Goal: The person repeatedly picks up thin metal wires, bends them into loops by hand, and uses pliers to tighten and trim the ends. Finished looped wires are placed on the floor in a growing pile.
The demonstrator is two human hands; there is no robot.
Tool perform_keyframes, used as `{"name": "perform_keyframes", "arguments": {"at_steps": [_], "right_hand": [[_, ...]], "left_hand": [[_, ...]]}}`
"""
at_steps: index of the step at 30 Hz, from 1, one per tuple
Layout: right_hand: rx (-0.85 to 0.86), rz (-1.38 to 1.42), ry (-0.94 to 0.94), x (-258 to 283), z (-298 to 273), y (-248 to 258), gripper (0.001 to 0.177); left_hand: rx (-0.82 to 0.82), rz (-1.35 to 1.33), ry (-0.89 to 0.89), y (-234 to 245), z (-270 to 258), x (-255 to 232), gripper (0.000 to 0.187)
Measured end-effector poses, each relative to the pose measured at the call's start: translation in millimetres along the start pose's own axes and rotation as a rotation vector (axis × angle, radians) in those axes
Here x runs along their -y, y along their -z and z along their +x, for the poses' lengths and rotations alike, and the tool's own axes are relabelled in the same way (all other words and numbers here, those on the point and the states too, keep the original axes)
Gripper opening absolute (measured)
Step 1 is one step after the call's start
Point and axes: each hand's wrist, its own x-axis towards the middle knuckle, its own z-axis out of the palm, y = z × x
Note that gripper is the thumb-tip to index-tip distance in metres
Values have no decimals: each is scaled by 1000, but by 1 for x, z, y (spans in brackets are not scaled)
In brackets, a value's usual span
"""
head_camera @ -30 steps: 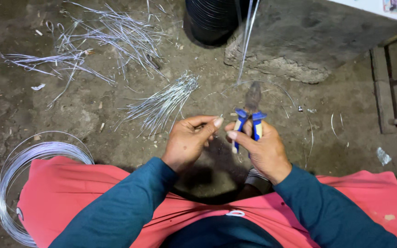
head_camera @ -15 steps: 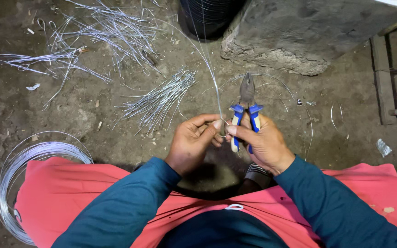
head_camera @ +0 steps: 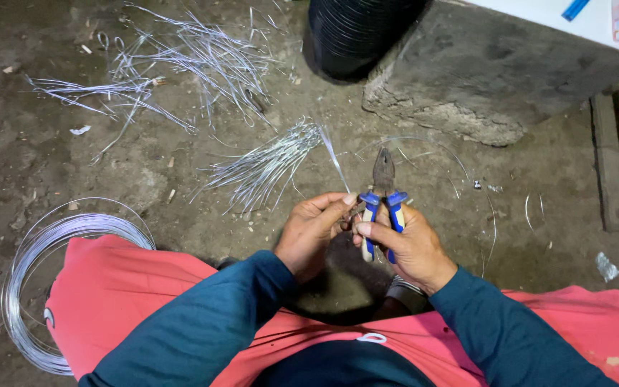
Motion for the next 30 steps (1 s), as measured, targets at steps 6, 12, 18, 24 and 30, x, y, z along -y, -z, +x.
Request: {"name": "perform_keyframes", "arguments": {"at_steps": [6,12,18,24,30], "right_hand": [[-31,-93,-38,-8,2,4,35],[-35,-310,-24,-21,-2,11,37],[-44,-297,-66,-50,-16,5,38],[-82,-215,-176,-63,-17,9,31],[-31,-220,-191,-78,-19,11,25]], "left_hand": [[-166,22,-107,8,19,-19,24],[-346,-15,-210,26,37,-68,28],[-401,-134,-397,49,51,-98,28],[-472,-185,-455,58,58,-101,26],[-445,-232,-544,63,66,-98,24]]}}
